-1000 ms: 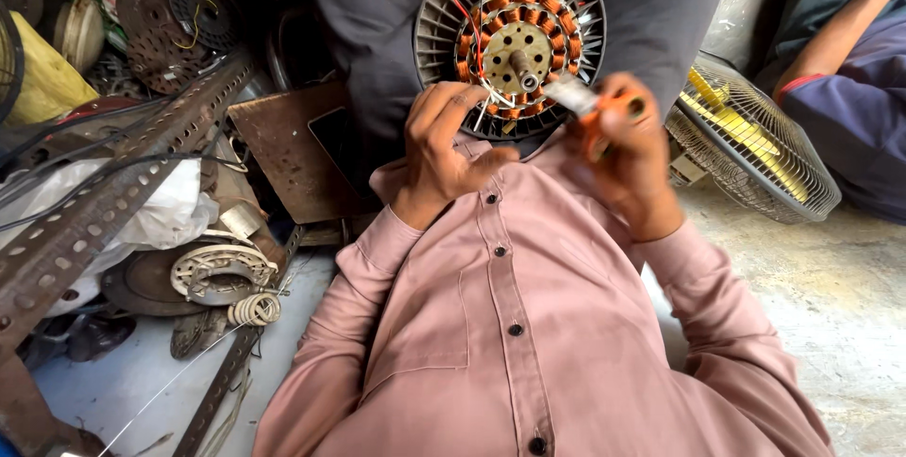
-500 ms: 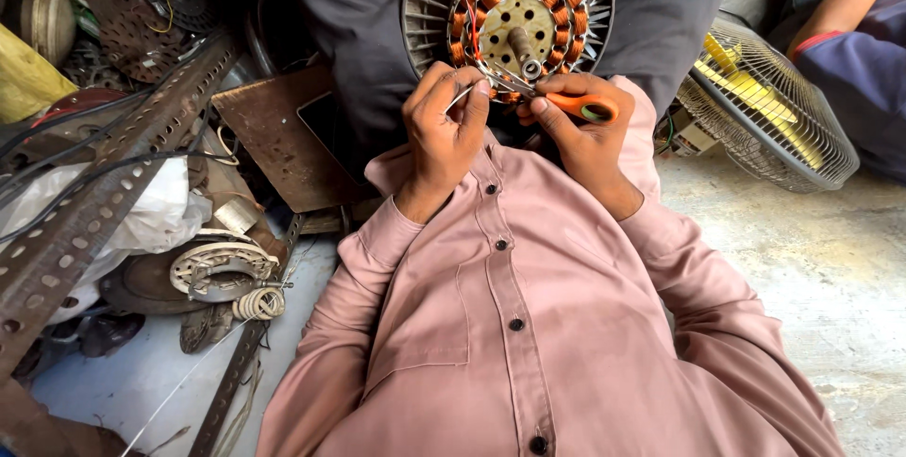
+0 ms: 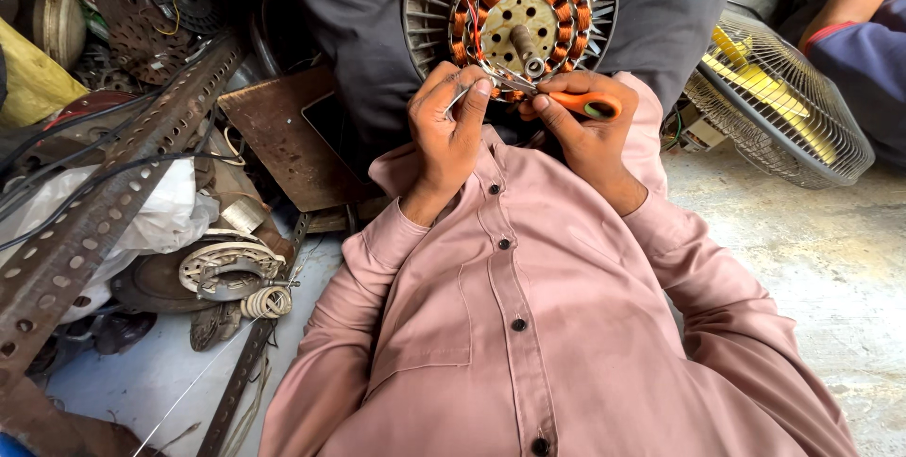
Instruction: The person is repairing a fan stator by stripping and connecting wires using scissors and then inserting a metal shaft into the stator core.
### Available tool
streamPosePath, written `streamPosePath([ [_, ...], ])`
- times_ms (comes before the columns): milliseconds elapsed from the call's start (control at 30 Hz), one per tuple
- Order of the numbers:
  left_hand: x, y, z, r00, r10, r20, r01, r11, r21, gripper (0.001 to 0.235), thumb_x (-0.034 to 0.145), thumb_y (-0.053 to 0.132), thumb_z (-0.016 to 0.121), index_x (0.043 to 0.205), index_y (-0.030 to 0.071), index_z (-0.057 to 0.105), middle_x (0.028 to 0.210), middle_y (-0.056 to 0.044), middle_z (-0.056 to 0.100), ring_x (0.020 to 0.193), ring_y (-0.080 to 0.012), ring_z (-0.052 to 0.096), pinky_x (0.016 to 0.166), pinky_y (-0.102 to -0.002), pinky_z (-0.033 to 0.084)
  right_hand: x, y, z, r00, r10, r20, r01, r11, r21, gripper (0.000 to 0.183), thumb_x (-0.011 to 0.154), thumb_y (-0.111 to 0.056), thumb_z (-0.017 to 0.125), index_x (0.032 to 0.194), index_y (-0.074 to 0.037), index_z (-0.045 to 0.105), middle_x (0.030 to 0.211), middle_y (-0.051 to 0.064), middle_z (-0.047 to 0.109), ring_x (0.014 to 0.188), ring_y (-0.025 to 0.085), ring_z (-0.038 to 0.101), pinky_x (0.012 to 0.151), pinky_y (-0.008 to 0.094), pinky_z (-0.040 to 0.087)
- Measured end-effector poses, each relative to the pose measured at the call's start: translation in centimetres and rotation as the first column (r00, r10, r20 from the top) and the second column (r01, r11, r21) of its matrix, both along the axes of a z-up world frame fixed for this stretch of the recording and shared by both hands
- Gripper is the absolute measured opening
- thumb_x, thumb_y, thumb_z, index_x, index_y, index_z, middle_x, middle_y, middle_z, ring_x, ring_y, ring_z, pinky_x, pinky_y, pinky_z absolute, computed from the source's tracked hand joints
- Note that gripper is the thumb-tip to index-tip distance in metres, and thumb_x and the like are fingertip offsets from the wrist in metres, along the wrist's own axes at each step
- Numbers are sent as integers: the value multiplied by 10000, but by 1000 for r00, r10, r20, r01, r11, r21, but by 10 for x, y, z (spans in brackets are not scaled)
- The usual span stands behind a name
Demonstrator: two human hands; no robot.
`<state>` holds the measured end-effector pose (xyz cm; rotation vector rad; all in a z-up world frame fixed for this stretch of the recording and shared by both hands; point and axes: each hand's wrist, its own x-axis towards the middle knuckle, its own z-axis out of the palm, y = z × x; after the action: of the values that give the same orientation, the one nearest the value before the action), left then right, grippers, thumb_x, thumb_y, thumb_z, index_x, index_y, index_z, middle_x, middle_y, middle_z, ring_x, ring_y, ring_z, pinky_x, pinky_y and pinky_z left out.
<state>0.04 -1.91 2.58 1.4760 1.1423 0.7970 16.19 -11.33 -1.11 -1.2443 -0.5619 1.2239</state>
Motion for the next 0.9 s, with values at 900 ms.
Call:
streamPosePath([
  [900,-11,-1,-12,987,-33,154,47,995,-85,71,979,22,721,991,-47,729,826,-8,551,732,-66,469,650,-244,364,-1,2,0,995,-8,100,-2,995,101,103,996,92,690,1097,90,669,1008,152,717,896,201,728,835,304,605],
])
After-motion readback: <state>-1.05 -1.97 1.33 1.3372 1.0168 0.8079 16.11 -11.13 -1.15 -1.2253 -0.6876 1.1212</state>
